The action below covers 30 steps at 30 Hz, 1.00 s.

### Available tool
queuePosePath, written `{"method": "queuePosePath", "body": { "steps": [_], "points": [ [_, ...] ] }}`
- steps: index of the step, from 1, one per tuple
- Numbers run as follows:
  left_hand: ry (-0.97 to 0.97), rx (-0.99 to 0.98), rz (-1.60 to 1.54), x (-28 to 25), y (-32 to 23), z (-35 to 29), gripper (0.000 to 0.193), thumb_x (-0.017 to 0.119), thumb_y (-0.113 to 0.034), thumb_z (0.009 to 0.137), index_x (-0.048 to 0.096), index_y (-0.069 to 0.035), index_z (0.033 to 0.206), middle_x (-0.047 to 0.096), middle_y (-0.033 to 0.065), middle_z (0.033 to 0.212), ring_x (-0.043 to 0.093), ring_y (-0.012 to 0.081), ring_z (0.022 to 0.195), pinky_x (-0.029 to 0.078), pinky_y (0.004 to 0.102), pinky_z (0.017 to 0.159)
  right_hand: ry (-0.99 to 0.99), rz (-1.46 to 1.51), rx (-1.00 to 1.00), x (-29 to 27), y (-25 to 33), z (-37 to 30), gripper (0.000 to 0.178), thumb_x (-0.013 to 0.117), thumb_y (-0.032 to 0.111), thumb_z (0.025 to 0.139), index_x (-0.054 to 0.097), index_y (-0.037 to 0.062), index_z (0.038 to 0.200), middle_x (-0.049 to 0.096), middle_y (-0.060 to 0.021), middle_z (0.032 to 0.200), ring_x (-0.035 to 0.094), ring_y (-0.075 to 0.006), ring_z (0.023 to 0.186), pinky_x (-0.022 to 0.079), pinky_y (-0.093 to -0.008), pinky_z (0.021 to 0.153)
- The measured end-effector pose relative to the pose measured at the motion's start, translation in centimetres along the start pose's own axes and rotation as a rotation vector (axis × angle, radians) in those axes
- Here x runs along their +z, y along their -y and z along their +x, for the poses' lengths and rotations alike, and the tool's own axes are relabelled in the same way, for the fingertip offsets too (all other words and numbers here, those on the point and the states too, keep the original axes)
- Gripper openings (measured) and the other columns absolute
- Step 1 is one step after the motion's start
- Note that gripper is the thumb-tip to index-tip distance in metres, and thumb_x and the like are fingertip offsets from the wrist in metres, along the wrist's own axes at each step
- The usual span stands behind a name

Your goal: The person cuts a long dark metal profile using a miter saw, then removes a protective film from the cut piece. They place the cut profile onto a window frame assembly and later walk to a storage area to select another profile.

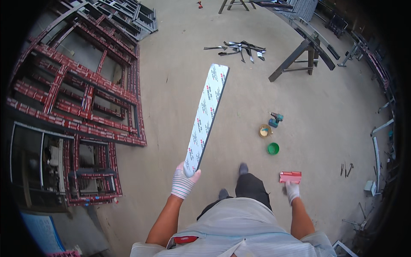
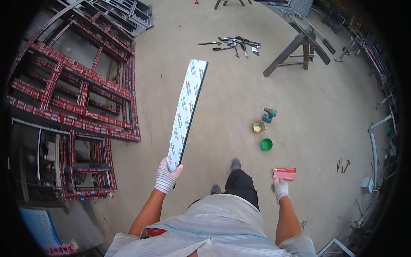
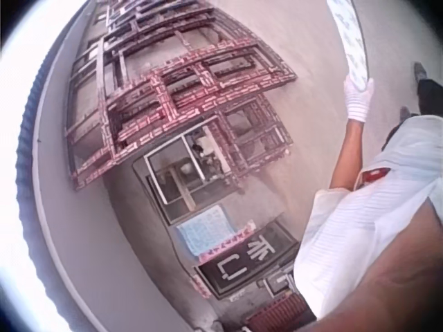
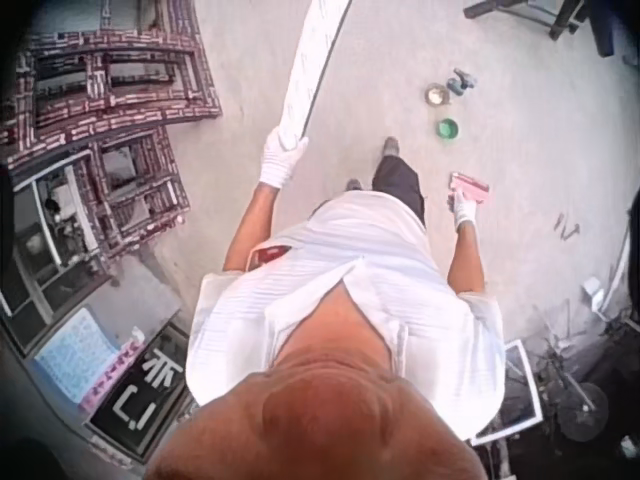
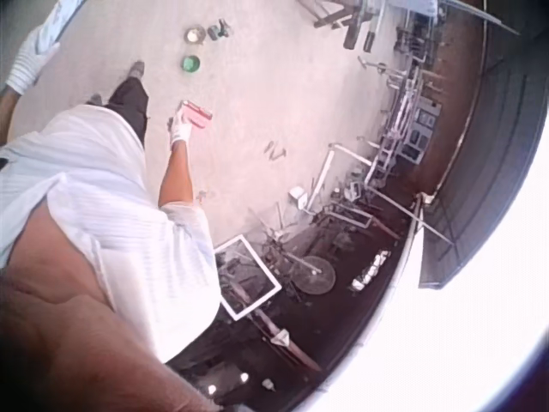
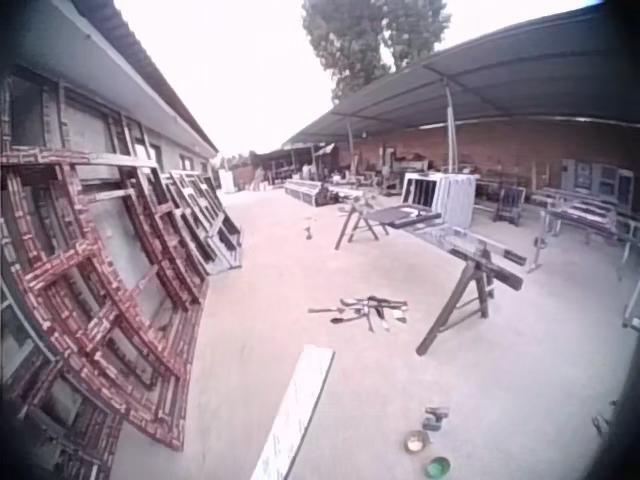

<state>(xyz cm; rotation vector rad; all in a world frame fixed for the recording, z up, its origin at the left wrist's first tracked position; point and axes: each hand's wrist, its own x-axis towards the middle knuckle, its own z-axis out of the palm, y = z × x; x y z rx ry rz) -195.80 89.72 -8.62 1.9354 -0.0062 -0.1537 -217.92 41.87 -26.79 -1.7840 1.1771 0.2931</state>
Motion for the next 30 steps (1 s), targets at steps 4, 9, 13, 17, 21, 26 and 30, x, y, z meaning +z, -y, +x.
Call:
{"method": "queuePosePath", "body": {
  "steps": [4,9,13,17,21,26,30],
  "points": [
    [0.061,-0.087,-0.143,3.4,-1.9,10.4,0.036,0.075,-0.022,0.086,0.060,0.000,0.110,0.059,-0.0008,0.088,0.053,0.0076,0.079,0.049,0.0266,0.072,0.038,0.168,0.550,4.1,-4.9,5.1,0.029,0.053,0.030,0.093,0.067,0.0057,0.086,0.070,-0.0119,0.075,0.070,-0.0271,0.061,0.058,-0.0397,0.059],
    [0.022,-0.165,-0.108,6.5,-4.8,23.2,0.033,0.071,-0.025,0.091,0.060,-0.001,0.110,0.056,-0.0035,0.084,0.048,0.0056,0.074,0.045,0.0249,0.066,0.114,0.005,0.386,4.1,10.8,13.6,0.029,0.055,0.031,0.091,0.070,0.0053,0.090,0.070,-0.0129,0.076,0.070,-0.0265,0.065,0.058,-0.0383,0.060],
    [0.054,-0.178,-0.203,7.9,-9.8,33.8,0.033,0.067,-0.028,0.096,0.059,0.000,0.113,0.054,-0.0048,0.082,0.047,0.0040,0.073,0.043,0.0227,0.064,0.082,0.039,0.044,2.7,28.3,28.0,0.030,0.059,0.031,0.090,0.072,0.0038,0.095,0.070,-0.0119,0.076,0.071,-0.0237,0.069,0.057,-0.0361,0.058],
    [0.058,-0.126,-0.274,9.1,-10.8,43.5,0.042,0.056,-0.035,0.101,0.057,0.002,0.121,0.047,-0.0032,0.069,0.047,0.0066,0.054,0.041,0.0236,0.048,0.099,0.306,-0.064,4.0,49.0,37.4,0.036,0.059,0.034,0.095,0.067,0.0015,0.108,0.071,-0.0105,0.085,0.069,-0.0198,0.068,0.056,-0.0342,0.058],
    [0.124,-0.248,-0.495,9.1,-12.2,53.4,0.046,0.053,-0.038,0.102,0.055,0.002,0.125,0.049,-0.0013,0.073,0.047,0.0067,0.054,0.041,0.0229,0.047,0.162,0.243,-0.250,7.6,63.4,40.8,0.036,0.057,0.033,0.097,0.066,0.0014,0.111,0.071,-0.0101,0.088,0.068,-0.0181,0.069,0.056,-0.0309,0.063],
    [0.158,-0.261,-0.518,9.2,-11.1,69.1,0.047,0.054,-0.041,0.102,0.056,0.001,0.124,0.050,-0.0009,0.075,0.047,0.0069,0.053,0.040,0.0233,0.045,0.179,0.024,-0.225,13.9,67.4,47.9,0.034,0.055,0.034,0.098,0.070,0.0026,0.096,0.070,-0.0083,0.077,0.066,-0.0161,0.064,0.053,-0.0306,0.058],
    [0.126,-0.307,-0.412,8.3,-12.2,82.6,0.046,0.055,-0.044,0.101,0.059,-0.002,0.118,0.049,-0.0023,0.070,0.047,0.0069,0.050,0.039,0.0235,0.043,0.197,0.025,0.187,15.8,63.4,50.9,0.032,0.057,0.031,0.094,0.071,0.0023,0.089,0.067,-0.0065,0.068,0.063,-0.0175,0.057,0.051,-0.0321,0.054]
  ]
}}
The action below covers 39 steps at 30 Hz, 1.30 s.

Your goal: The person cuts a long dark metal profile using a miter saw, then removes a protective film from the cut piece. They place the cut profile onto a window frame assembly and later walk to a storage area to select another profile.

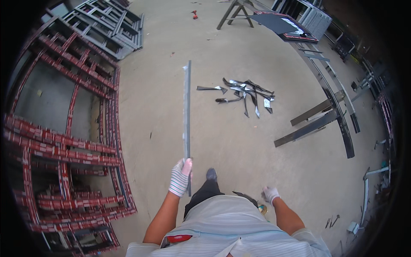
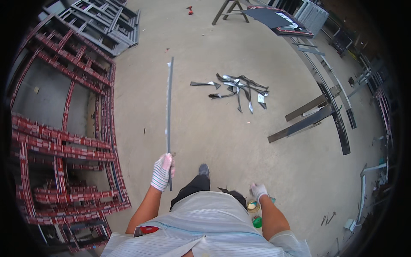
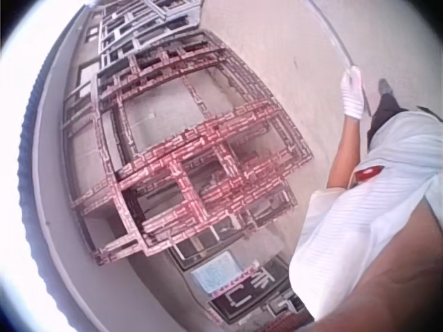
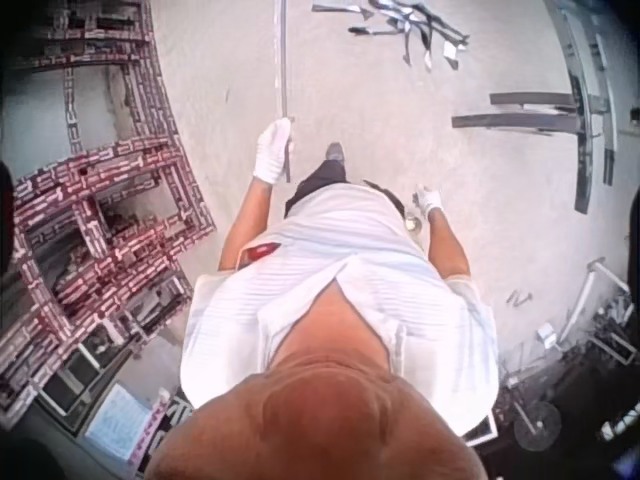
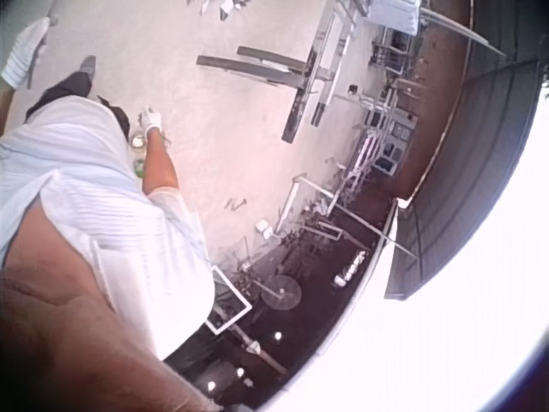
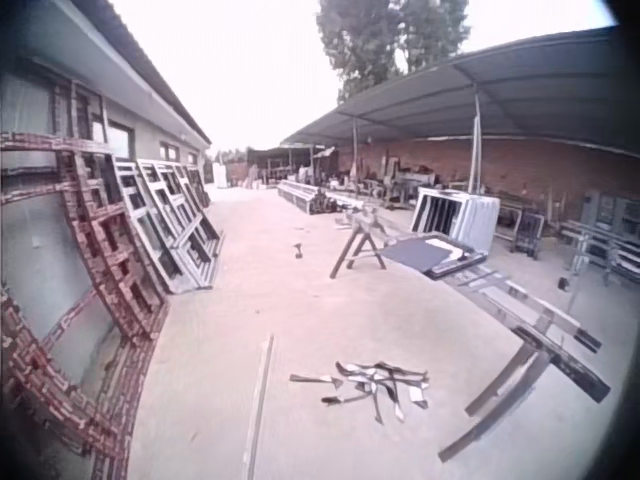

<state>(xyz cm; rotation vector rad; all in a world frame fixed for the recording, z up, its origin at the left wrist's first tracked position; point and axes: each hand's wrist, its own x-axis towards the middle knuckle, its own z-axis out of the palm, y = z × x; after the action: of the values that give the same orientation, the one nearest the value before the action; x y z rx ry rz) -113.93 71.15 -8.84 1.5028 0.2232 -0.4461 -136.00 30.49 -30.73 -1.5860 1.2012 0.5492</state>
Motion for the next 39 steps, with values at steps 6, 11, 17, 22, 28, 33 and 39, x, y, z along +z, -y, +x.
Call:
{"method": "queuePosePath", "body": {
  "steps": [6,11,17,22,28,33,39],
  "points": [
    [-0.087,0.091,0.246,-1.8,-7.5,17.8,0.043,0.060,-0.051,0.097,0.060,-0.008,0.096,0.046,-0.0033,0.060,0.046,0.0073,0.044,0.038,0.0241,0.041,-0.107,0.272,0.206,0.7,7.4,0.9,0.030,0.054,0.032,0.099,0.065,0.0042,0.105,0.072,-0.0103,0.086,0.070,-0.0223,0.067,0.057,-0.0362,0.059],
    [-0.083,-0.008,0.200,0.7,-12.8,29.8,0.028,0.064,-0.035,0.098,0.061,-0.009,0.087,0.046,-0.0063,0.067,0.042,0.0040,0.059,0.036,0.0238,0.052,-0.061,0.257,0.218,2.3,17.5,7.3,0.032,0.050,0.030,0.101,0.064,0.0028,0.110,0.072,-0.0112,0.089,0.070,-0.0222,0.071,0.057,-0.0358,0.064],
    [-0.209,-0.029,0.372,1.2,-13.3,45.7,0.030,0.063,-0.036,0.098,0.063,-0.008,0.089,0.049,-0.0068,0.071,0.043,0.0042,0.065,0.038,0.0237,0.057,-0.016,0.108,0.160,2.3,36.3,21.2,0.032,0.050,0.030,0.100,0.068,0.0030,0.103,0.072,-0.0145,0.089,0.071,-0.0223,0.075,0.057,-0.0370,0.066],
    [-0.293,-0.102,0.276,4.2,-21.2,56.8,0.030,0.066,-0.035,0.097,0.064,-0.006,0.091,0.050,-0.0070,0.074,0.041,0.0049,0.068,0.038,0.0231,0.059,-0.081,-0.127,-0.107,-2.3,59.6,29.4,0.042,0.048,0.037,0.097,0.070,0.0008,0.097,0.070,-0.0136,0.074,0.068,-0.0245,0.067,0.054,-0.0407,0.068],
    [-0.303,0.044,0.298,7.8,-29.9,70.1,0.029,0.066,-0.039,0.096,0.061,-0.012,0.085,0.043,-0.0087,0.069,0.039,0.0044,0.061,0.032,0.0231,0.054,-0.206,0.083,-0.415,-7.1,85.9,33.2,0.036,0.055,0.035,0.096,0.069,0.0020,0.098,0.067,-0.0098,0.076,0.060,-0.0199,0.066,0.049,-0.0369,0.065],
    [-0.235,0.034,0.361,11.9,-34.6,84.3,0.032,0.068,-0.038,0.094,0.066,-0.006,0.094,0.049,-0.0072,0.076,0.041,0.0053,0.069,0.037,0.0236,0.062,-0.401,0.105,-0.506,-9.6,93.5,39.4,0.029,0.055,0.031,0.097,0.068,0.0059,0.102,0.069,-0.0136,0.085,0.063,-0.0241,0.075,0.050,-0.0376,0.072],
    [-0.100,0.096,0.501,18.1,-40.2,105.6,0.034,0.071,-0.035,0.093,0.067,-0.001,0.098,0.056,-0.0034,0.078,0.047,0.0063,0.071,0.043,0.0252,0.064,-0.748,0.172,-0.379,-9.9,95.9,47.8,0.028,0.053,0.025,0.098,0.069,0.0015,0.101,0.067,-0.0089,0.079,0.059,-0.0152,0.073,0.049,-0.0327,0.070]
  ]
}}
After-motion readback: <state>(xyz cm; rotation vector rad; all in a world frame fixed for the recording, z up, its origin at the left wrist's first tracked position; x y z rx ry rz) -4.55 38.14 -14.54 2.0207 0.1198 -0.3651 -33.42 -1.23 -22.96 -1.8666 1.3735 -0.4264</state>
